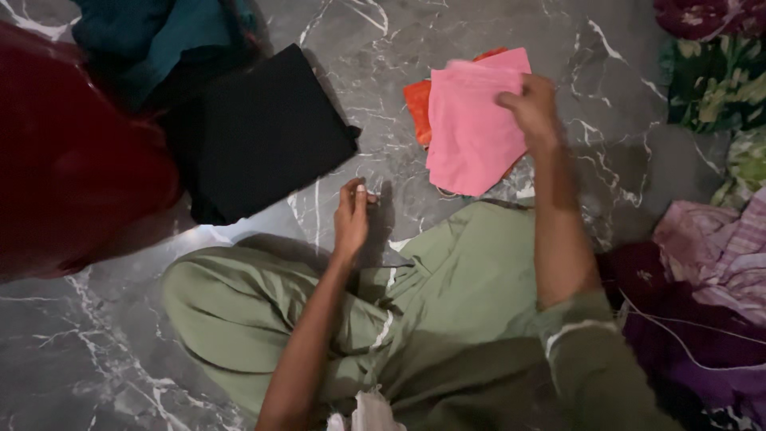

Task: The person folds an orange garment and a pink garment by hand on the floor, smoothing the fabric and aligning the edges.

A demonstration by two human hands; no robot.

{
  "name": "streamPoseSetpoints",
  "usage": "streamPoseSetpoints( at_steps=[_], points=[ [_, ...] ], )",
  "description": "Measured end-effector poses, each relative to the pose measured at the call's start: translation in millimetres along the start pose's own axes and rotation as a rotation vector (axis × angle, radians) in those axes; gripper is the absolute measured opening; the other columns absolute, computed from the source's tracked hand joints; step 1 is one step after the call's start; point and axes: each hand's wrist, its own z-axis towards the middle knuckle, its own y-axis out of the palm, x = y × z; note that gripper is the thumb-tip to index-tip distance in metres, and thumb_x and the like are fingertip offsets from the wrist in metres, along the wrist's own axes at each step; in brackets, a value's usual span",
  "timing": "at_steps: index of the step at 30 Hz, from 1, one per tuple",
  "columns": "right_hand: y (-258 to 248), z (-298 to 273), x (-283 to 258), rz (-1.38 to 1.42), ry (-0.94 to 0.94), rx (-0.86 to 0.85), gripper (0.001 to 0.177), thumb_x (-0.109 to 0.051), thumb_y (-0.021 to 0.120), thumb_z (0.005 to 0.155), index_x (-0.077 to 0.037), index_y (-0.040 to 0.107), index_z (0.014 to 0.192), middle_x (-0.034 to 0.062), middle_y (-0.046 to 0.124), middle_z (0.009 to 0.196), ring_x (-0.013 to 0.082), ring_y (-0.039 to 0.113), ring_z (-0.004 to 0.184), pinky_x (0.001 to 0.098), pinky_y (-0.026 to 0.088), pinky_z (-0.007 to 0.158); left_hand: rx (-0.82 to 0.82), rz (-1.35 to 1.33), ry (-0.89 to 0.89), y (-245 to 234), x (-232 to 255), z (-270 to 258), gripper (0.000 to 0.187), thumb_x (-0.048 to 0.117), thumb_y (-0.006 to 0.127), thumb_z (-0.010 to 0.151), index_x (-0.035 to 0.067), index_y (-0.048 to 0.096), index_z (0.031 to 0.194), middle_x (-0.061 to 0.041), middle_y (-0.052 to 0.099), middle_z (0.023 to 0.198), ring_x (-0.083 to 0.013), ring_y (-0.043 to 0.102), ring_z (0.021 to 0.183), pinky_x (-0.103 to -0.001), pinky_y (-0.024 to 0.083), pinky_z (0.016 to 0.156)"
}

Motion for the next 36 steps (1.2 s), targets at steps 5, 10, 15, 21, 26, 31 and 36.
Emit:
streamPoseSetpoints(
  at_steps=[5,10,15,21,26,31,36],
  points=[
    [-71.5,-102.1,59.2,0.635,-0.084,0.132,0.031,0.004,0.071,0.086,-0.002,0.071,0.117,0.0064,0.070,0.109,0.0185,0.069,0.097,0.0320,0.056,0.083,-0.067,0.056,0.090,5.9,18.7,-4.2,0.041,0.035,0.053,0.106,0.007,0.057,0.136,-0.012,0.076,0.102,-0.0180,0.072,0.096,-0.032,0.054,0.086],
    [-83.2,-186.1,96.3,0.973,-0.149,0.158,0.043,0.008,0.070,0.080,0.000,0.070,0.123,0.0089,0.067,0.121,0.0180,0.064,0.110,0.0279,0.051,0.094,-0.149,0.146,0.188,39.4,37.3,0.6,0.036,0.031,0.064,0.099,0.006,0.065,0.125,-0.013,0.076,0.101,-0.0213,0.073,0.088,-0.035,0.057,0.079],
    [-57.5,-184.6,85.5,1.039,-0.315,0.216,0.016,0.000,0.068,0.083,-0.002,0.067,0.098,0.0149,0.068,0.108,0.0345,0.066,0.121,0.0480,0.048,0.117,-0.162,0.341,0.309,94.4,50.8,13.4,0.029,0.024,0.070,0.092,0.007,0.070,0.116,-0.014,0.076,0.101,-0.0288,0.075,0.088,-0.040,0.058,0.079],
    [-48.3,-181.2,60.5,0.895,-0.319,0.210,0.012,0.004,0.068,0.084,-0.004,0.065,0.091,0.0132,0.066,0.109,0.0278,0.062,0.119,0.0449,0.045,0.118,-0.047,0.489,0.248,121.9,68.9,48.0,0.029,0.024,0.074,0.083,0.007,0.070,0.107,-0.013,0.076,0.098,-0.0349,0.073,0.090,-0.047,0.057,0.079],
    [-49.8,-182.3,60.5,0.875,-0.293,0.221,0.012,0.006,0.064,0.082,-0.004,0.064,0.089,0.0135,0.066,0.108,0.0284,0.062,0.118,0.0455,0.046,0.118,0.119,0.511,0.258,129.6,88.4,52.8,0.026,0.029,0.075,0.089,0.008,0.068,0.103,-0.014,0.074,0.096,-0.0385,0.070,0.090,-0.051,0.053,0.078],
    [-48.8,-181.2,57.9,0.887,-0.283,0.189,0.015,0.005,0.063,0.079,-0.003,0.065,0.091,0.0120,0.065,0.110,0.0271,0.061,0.121,0.0445,0.045,0.119,0.101,0.690,0.448,152.2,101.3,88.5,0.023,0.027,0.072,0.086,0.012,0.070,0.104,-0.013,0.073,0.099,-0.0375,0.070,0.093,-0.050,0.056,0.078],
    [-49.1,-180.1,62.9,0.919,-0.257,0.188,0.012,0.001,0.063,0.082,-0.004,0.066,0.092,0.0125,0.066,0.111,0.0272,0.062,0.121,0.0437,0.045,0.117,0.108,0.975,0.438,179.4,102.3,142.9,0.028,0.027,0.072,0.083,0.007,0.071,0.102,-0.016,0.072,0.101,-0.0368,0.071,0.091,-0.047,0.058,0.076]
  ],
)
